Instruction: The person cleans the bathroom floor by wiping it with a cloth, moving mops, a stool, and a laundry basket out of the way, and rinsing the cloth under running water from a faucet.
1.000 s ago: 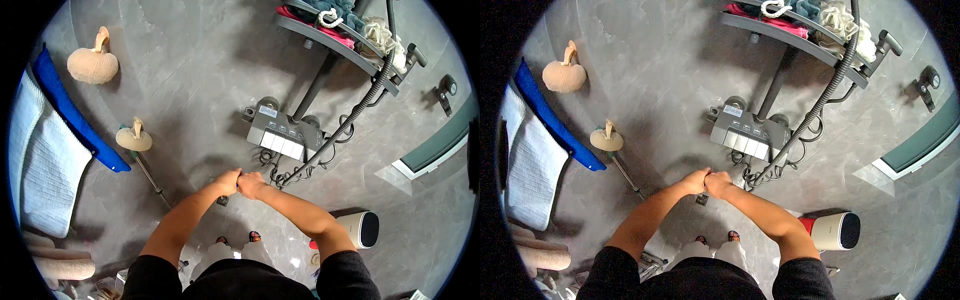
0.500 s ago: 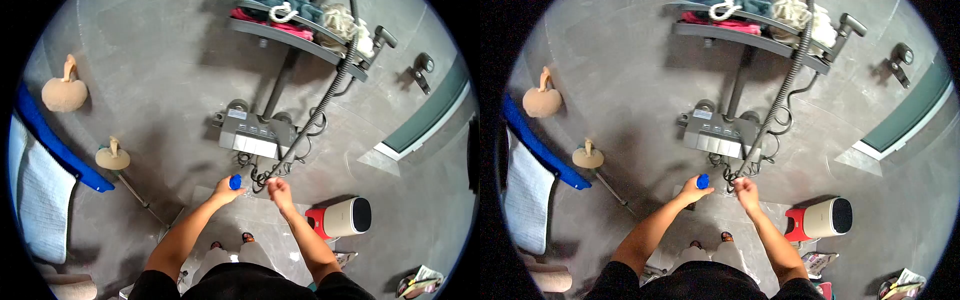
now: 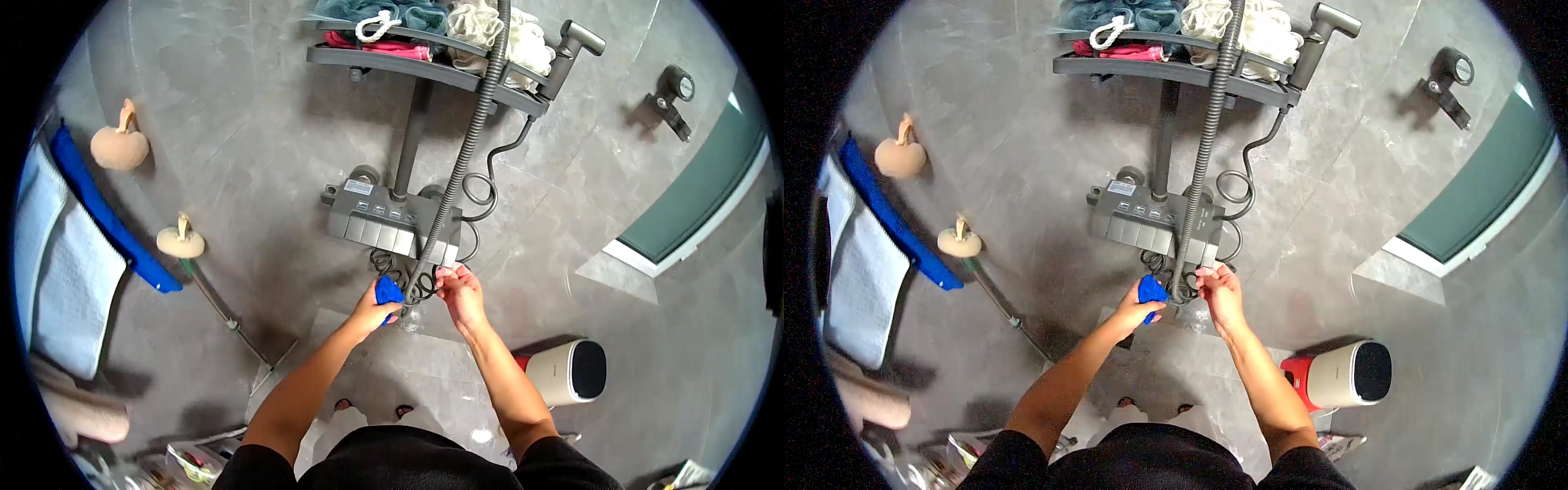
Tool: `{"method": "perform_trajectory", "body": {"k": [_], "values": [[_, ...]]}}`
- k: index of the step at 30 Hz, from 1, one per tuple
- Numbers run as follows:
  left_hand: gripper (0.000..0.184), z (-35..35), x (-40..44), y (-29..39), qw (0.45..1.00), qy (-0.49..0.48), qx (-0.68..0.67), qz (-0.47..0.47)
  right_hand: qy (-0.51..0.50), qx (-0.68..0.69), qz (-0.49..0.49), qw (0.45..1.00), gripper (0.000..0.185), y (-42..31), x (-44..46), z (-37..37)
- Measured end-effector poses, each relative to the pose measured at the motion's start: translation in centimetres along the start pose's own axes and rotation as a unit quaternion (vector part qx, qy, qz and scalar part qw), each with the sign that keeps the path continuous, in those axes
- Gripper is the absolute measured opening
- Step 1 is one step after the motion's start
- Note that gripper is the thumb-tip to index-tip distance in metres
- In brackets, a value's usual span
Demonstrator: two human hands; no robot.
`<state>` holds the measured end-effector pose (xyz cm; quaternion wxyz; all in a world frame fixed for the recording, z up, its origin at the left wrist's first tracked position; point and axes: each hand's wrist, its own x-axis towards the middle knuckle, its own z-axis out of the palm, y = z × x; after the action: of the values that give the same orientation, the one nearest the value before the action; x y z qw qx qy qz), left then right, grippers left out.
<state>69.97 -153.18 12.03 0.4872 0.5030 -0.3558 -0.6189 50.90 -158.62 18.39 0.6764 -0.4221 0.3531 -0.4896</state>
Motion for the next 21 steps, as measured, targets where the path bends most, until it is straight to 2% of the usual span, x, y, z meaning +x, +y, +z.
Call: {"method": "perform_trajectory", "body": {"k": [1, 2, 3, 4, 6, 7, 8, 9, 10, 11, 13, 14, 18, 21], "values": [[0.056, 0.1, 0.1, -0.4, 0.999, -0.017, -0.040, 0.007, -0.011, -0.059, 0.003, 0.998, 0.013, -0.2, -0.4, 0.0], [0.054, 0.4, 0.1, -1.0, 0.995, -0.017, -0.098, 0.005, -0.022, -0.115, 0.005, 0.993, 0.013, -0.1, -0.8, -0.3], [0.053, 0.7, 0.0, -1.6, 0.988, -0.016, -0.154, 0.003, -0.095, -0.193, -0.001, 0.977, 0.013, 0.7, -1.0, -1.2], [0.051, 1.1, -0.3, -2.0, 0.977, -0.016, -0.211, 0.002, -0.173, -0.231, -0.027, 0.957, 0.021, 1.7, -1.1, -1.7], [0.043, 2.1, -1.4, -2.6, 0.973, 0.024, -0.226, -0.035, -0.193, -0.393, -0.112, 0.892, 0.034, 2.4, -2.3, -1.9], [0.040, 2.7, -2.6, -2.5, 0.972, 0.055, -0.223, -0.052, -0.185, -0.411, -0.137, 0.882, 0.037, 3.1, -2.3, -2.0], [0.038, 3.2, -3.6, -2.8, 0.969, 0.086, -0.220, -0.068, -0.230, -0.396, -0.141, 0.877, 0.035, 4.7, -1.4, -3.1], [0.036, 3.5, -4.3, -3.7, 0.967, 0.050, -0.251, -0.020, -0.275, -0.380, -0.145, 0.871, 0.033, 7.1, 0.1, -4.3], [0.033, 3.9, -5.6, -4.0, 0.968, 0.079, -0.239, -0.007, -0.319, -0.363, -0.147, 0.863, 0.032, 7.0, 0.2, -3.7], [0.031, 4.2, -7.1, -4.2, 0.968, 0.110, -0.227, 0.005, -0.294, -0.346, 0.037, 0.890, 0.023, 6.6, -0.4, -3.7], [0.026, 4.6, -9.8, -5.2, 0.953, 0.190, -0.227, 0.064, -0.285, -0.194, 0.149, 0.927, 0.021, 7.2, -0.8, -3.3], [0.025, 4.5, -11.4, -5.6, 0.945, 0.220, -0.234, 0.058, -0.275, -0.120, 0.208, 0.931, 0.021, 7.7, -1.2, -2.8], [0.027, 3.7, -17.4, -8.3, 0.912, 0.338, -0.231, 0.038, -0.240, 0.002, 0.345, 0.907, 0.027, 10.6, -4.1, -0.2], [0.033, 1.9, -21.1, -13.3, 0.873, 0.408, -0.260, 0.067, -0.299, -0.007, 0.357, 0.885, 0.029, 13.8, -5.7, 1.2]]}}
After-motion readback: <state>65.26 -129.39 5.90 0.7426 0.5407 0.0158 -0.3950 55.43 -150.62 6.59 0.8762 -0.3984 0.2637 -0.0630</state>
